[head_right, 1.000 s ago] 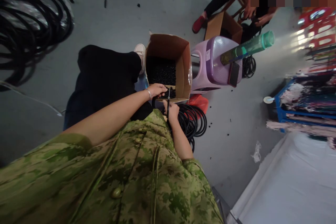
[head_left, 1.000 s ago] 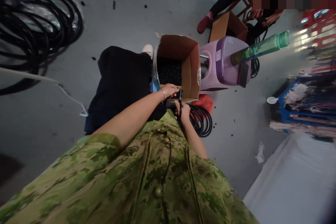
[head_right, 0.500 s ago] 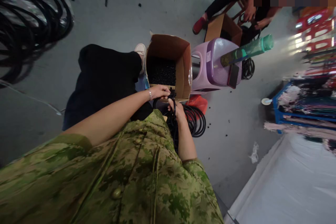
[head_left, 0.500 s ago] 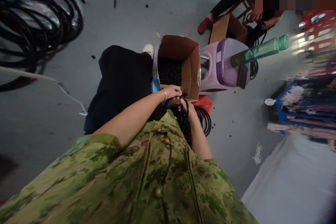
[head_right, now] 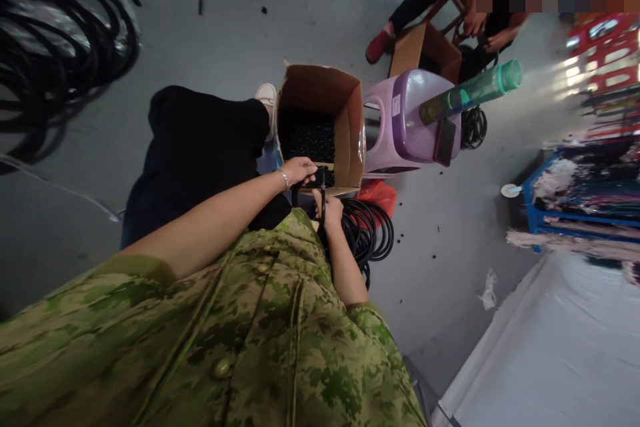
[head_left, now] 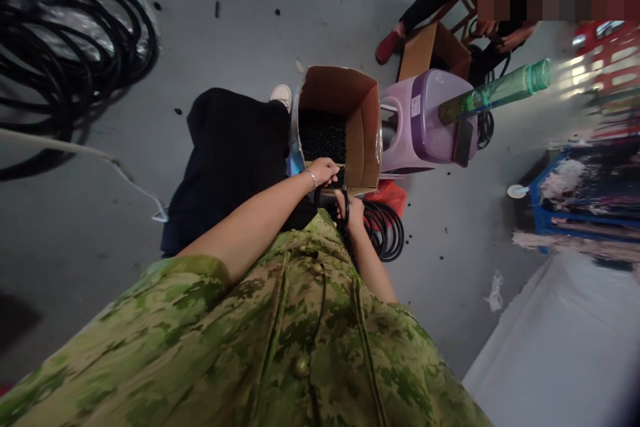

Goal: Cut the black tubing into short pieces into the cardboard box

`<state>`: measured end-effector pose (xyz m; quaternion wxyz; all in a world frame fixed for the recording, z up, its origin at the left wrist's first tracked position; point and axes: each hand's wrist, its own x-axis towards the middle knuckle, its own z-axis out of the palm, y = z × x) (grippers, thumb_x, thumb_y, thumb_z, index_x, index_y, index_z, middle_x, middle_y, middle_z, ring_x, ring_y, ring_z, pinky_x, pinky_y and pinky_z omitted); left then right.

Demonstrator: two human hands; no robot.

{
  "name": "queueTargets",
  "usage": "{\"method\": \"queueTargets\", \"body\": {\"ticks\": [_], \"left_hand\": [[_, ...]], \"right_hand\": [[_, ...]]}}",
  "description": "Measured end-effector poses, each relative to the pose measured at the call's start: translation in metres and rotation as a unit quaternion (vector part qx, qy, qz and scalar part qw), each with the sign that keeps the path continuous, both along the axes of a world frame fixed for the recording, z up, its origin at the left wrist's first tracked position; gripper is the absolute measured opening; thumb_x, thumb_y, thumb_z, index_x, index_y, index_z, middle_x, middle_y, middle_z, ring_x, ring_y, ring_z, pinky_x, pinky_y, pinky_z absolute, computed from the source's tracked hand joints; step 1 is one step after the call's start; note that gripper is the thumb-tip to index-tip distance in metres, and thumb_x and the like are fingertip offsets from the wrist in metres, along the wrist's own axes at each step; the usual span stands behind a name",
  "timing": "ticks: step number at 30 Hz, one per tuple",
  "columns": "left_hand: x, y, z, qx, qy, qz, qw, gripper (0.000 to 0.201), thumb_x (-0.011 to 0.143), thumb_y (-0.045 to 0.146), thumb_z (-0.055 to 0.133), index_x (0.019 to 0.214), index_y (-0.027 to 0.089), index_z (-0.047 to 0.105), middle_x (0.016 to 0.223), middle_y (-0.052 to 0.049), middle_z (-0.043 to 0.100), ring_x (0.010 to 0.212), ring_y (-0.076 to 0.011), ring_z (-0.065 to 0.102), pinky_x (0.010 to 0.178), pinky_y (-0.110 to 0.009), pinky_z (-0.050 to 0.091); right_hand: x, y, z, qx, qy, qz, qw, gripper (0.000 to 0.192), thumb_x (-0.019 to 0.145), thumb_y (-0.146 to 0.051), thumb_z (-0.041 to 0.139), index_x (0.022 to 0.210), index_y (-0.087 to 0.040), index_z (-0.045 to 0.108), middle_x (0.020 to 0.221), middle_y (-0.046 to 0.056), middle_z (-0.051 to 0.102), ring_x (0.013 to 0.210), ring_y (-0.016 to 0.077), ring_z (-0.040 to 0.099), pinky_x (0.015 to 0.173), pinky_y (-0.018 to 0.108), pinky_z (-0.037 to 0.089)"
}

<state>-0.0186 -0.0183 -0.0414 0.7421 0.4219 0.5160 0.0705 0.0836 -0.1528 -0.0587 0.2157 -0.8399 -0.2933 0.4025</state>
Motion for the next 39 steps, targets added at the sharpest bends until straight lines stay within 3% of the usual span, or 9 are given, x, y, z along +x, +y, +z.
{"method": "queueTargets", "body": {"ticks": [7, 11, 17, 25, 39], "left_hand": [[0.002, 0.002, 0.003, -0.016, -0.007, 0.014, 1.000, 0.017, 0.093, 0.009, 0.052, 0.077, 0.016, 0.052, 0.051, 0.005, 0.056, 0.038, -0.0050, 0.041, 0.044, -0.017, 0.033], [0.003, 0.002, 0.006, -0.035, -0.026, 0.001, 0.999, 0.016, 0.091, 0.008, 0.051, 0.077, 0.016, 0.053, 0.052, 0.004, 0.057, 0.037, -0.0057, 0.041, 0.042, -0.017, 0.032], [0.003, 0.000, 0.005, -0.038, -0.044, -0.005, 0.998, 0.018, 0.090, 0.010, 0.054, 0.072, 0.015, 0.054, 0.051, 0.003, 0.056, 0.038, -0.0057, 0.043, 0.043, -0.018, 0.034], [0.003, -0.003, 0.002, -0.028, -0.044, -0.036, 0.998, 0.021, 0.089, 0.012, 0.057, 0.068, 0.014, 0.056, 0.053, 0.002, 0.057, 0.038, -0.0048, 0.041, 0.041, -0.018, 0.032], [0.001, -0.003, 0.005, -0.028, -0.056, -0.049, 0.997, 0.026, 0.087, 0.014, 0.066, 0.064, 0.014, 0.054, 0.052, 0.003, 0.057, 0.038, -0.0036, 0.043, 0.043, -0.016, 0.033]], "right_hand": [[0.003, -0.014, -0.004, 0.018, 0.083, -0.042, 0.996, 0.054, 0.080, -0.069, 0.058, 0.068, -0.016, 0.063, 0.052, 0.001, 0.056, 0.040, 0.0096, 0.049, 0.041, 0.022, 0.037], [0.014, -0.024, 0.002, 0.045, 0.092, 0.021, 0.995, 0.053, 0.082, -0.068, 0.054, 0.073, -0.017, 0.063, 0.061, 0.002, 0.060, 0.050, 0.0116, 0.054, 0.049, 0.023, 0.041], [0.029, -0.026, 0.012, 0.047, 0.008, 0.125, 0.991, 0.052, 0.086, -0.068, 0.050, 0.070, -0.019, 0.058, 0.063, -0.001, 0.057, 0.057, 0.0128, 0.050, 0.056, 0.024, 0.039], [0.034, -0.017, 0.014, 0.055, 0.004, 0.165, 0.985, 0.050, 0.087, -0.065, 0.051, 0.082, -0.018, 0.067, 0.072, 0.001, 0.062, 0.067, 0.0152, 0.054, 0.063, 0.024, 0.044], [0.027, -0.013, 0.024, 0.051, 0.128, 0.086, 0.987, 0.055, 0.080, -0.070, 0.055, 0.082, -0.016, 0.066, 0.074, 0.003, 0.065, 0.061, 0.0127, 0.055, 0.058, 0.023, 0.042]]}}
